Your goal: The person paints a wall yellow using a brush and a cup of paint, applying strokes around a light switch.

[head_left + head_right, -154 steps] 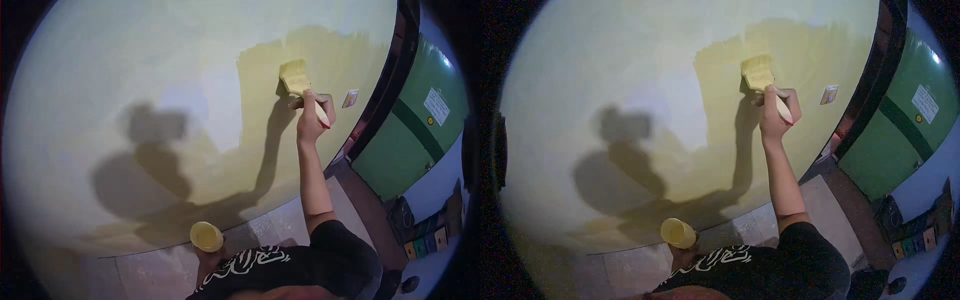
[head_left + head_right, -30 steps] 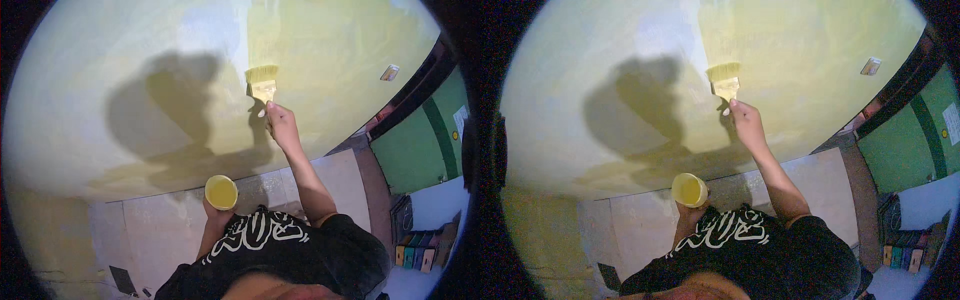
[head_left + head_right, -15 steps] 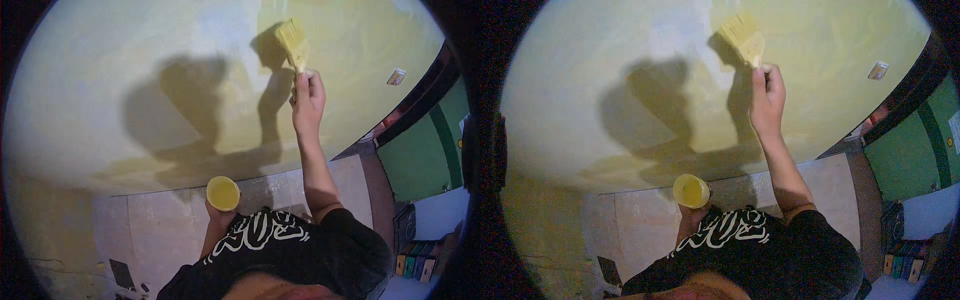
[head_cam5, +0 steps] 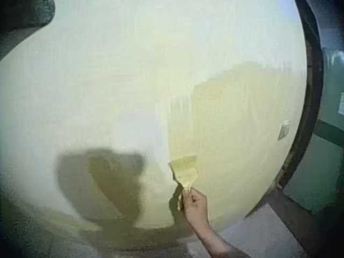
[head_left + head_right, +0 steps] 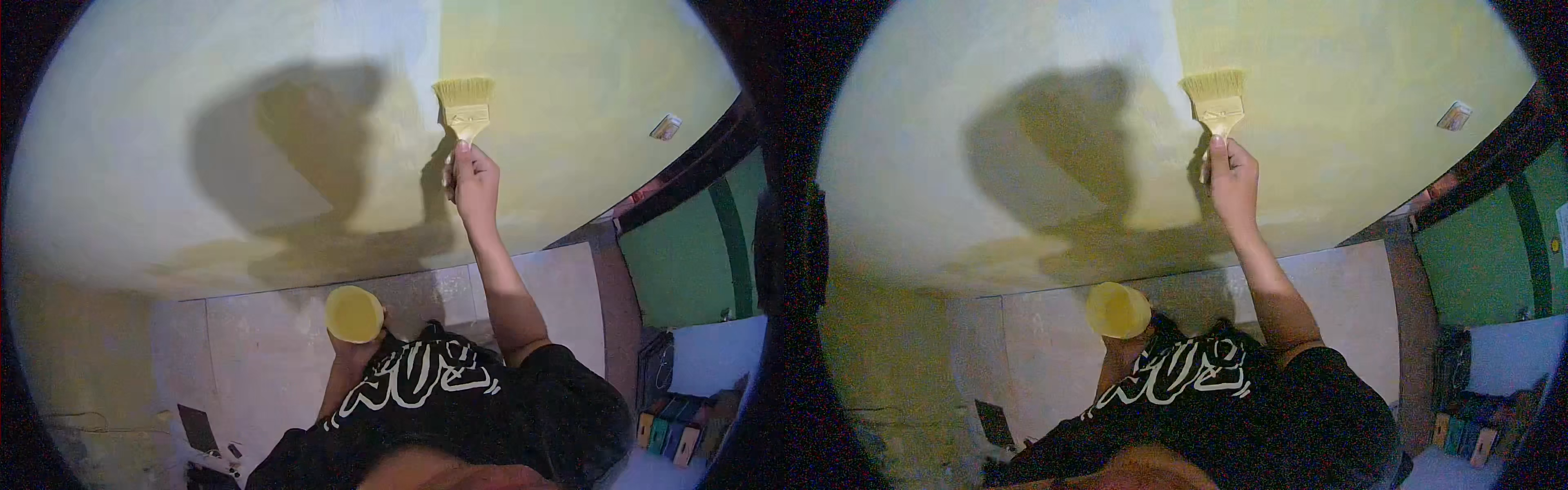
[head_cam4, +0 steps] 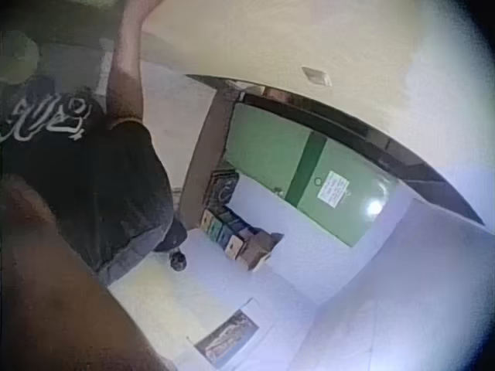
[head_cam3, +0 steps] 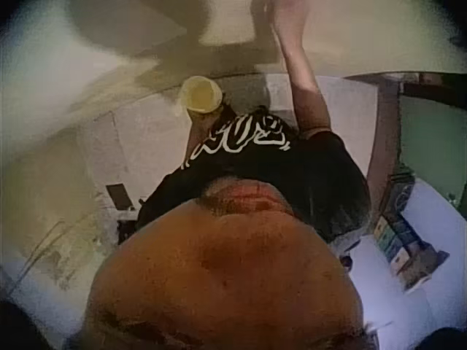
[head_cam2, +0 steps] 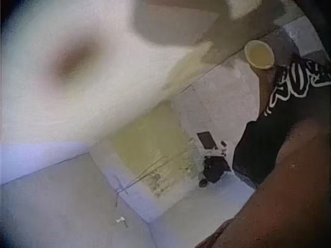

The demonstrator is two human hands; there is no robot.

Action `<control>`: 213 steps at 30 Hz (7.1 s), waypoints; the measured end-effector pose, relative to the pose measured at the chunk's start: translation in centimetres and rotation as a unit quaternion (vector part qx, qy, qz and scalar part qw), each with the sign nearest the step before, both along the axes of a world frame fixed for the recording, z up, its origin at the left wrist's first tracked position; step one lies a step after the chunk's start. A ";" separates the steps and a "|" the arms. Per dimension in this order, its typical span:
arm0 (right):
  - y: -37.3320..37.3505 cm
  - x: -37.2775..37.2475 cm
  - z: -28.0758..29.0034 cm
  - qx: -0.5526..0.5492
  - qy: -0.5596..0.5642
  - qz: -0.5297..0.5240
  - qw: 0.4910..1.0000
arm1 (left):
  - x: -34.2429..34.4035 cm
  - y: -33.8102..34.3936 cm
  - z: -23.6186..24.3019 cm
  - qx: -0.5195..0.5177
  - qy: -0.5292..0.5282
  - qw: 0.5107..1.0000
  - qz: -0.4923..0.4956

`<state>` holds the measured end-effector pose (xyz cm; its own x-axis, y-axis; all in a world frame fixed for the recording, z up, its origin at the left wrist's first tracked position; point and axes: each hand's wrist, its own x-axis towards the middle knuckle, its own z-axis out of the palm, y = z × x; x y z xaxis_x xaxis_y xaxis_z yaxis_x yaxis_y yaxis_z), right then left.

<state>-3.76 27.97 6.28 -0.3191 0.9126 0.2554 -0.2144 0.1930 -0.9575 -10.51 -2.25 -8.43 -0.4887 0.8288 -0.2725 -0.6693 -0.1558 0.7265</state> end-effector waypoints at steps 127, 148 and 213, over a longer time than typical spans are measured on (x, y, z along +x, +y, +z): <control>-6.7 -5.1 -3.6 0.060 -0.113 -0.147 0.981 | -12.6 -9.5 -1.2 0.112 -0.264 0.958 -0.016; -6.8 -9.8 5.9 0.197 0.150 -0.146 0.958 | -13.0 -10.7 -0.8 -0.006 0.190 0.980 -0.067; -10.7 -8.0 10.5 0.071 0.245 -0.092 0.963 | -17.0 -12.4 -2.3 0.086 0.234 0.964 -0.091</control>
